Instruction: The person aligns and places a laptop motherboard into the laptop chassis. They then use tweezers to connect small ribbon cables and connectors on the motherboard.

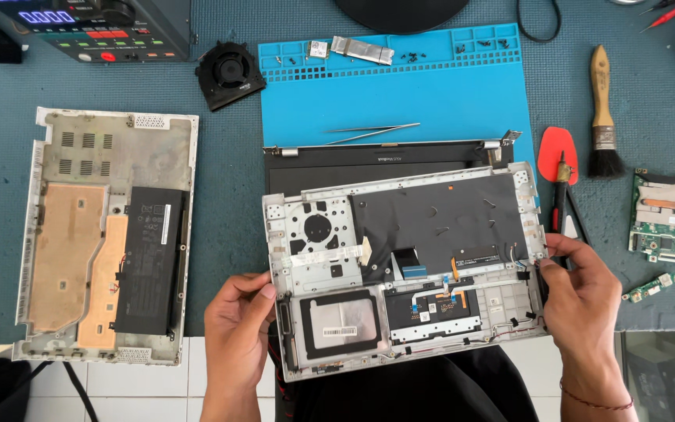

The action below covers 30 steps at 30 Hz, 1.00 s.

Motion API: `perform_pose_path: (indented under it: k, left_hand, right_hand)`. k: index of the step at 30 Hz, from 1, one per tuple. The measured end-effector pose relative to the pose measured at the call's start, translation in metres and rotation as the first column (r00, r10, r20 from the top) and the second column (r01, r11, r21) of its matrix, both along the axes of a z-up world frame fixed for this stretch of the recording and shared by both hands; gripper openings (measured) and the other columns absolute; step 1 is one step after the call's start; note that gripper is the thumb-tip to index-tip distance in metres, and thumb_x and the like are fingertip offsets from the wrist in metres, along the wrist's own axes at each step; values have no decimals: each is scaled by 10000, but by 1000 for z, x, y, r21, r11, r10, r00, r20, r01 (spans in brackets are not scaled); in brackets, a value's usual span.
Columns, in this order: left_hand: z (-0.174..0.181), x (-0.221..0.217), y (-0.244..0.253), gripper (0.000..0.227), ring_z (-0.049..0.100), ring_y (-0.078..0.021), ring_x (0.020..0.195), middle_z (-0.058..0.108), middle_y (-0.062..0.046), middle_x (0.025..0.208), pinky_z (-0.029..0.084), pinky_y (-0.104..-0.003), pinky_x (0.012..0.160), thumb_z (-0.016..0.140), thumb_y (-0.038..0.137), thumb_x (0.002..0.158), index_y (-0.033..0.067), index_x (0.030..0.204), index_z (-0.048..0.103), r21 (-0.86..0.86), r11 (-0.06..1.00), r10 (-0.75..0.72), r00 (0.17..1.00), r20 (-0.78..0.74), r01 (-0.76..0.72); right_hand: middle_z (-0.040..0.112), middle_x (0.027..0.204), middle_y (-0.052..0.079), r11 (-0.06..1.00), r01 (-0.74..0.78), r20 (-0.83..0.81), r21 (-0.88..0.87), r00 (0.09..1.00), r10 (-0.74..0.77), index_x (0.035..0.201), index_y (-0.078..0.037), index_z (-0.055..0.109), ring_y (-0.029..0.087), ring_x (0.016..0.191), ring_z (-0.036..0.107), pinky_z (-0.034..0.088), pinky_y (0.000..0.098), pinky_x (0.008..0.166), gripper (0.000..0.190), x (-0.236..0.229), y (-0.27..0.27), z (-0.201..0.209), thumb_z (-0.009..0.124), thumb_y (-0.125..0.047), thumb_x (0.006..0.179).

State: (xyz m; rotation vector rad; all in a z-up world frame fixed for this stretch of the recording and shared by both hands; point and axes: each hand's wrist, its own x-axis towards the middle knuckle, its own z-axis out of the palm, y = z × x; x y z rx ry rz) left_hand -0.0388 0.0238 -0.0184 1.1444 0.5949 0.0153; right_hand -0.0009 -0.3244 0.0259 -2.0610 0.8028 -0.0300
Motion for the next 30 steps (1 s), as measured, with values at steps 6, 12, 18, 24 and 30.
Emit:
perform_pose_path:
  k: [6, 12, 18, 24, 30]
  left_hand:
    - [8, 0, -2, 175, 446, -91, 639, 590, -53, 735, 347, -229, 579, 701, 44, 812, 83, 736, 549, 124, 991, -61, 998, 32, 57]
    - [14, 2, -1, 125, 489, -80, 618, 615, -25, 678, 393, -222, 590, 722, 96, 807, 67, 764, 608, 228, 970, -78, 997, -7, 78]
    - [28, 10, -9, 406, 655, -259, 890, 706, -215, 1003, 537, -346, 789, 636, 87, 793, -100, 1153, 636, -12, 998, -63, 995, -71, 62]
    - [40, 16, -16, 617, 491, -202, 1297, 538, -123, 1390, 379, -347, 1086, 562, 250, 812, 5, 1366, 444, 65, 968, -237, 968, -81, 242]
    - [48, 15, -20, 608, 447, -165, 1313, 478, -92, 1432, 331, -320, 1111, 523, 276, 862, 27, 1400, 389, 136, 932, -341, 940, 15, 336]
  right_hand:
    - [595, 909, -2, 999, -36, -7, 13, 999, 36, 1096, -71, 640, 79, 501, 322, 245, 238, 424, 259, -5, -4, 2, 500, -12, 887]
    - [586, 963, 29, 994, -35, 76, 105, 997, 27, 1100, -44, 629, 108, 798, 514, 402, 217, 680, 253, -9, -11, -12, 493, 7, 893]
    - [617, 946, 100, 968, -29, 126, 249, 992, -3, 1130, -1, 598, 143, 847, 560, 446, 221, 763, 273, -11, -17, -24, 455, 35, 900]
    - [590, 810, 28, 934, 11, 133, 357, 989, -63, 1137, -39, 574, 92, 724, 510, 415, 204, 661, 265, -12, -18, -30, 432, -5, 916]
    - [598, 815, 56, 944, -12, 154, 330, 987, -42, 1166, -8, 565, 114, 744, 530, 433, 222, 687, 250, -12, -21, -33, 467, -14, 936]
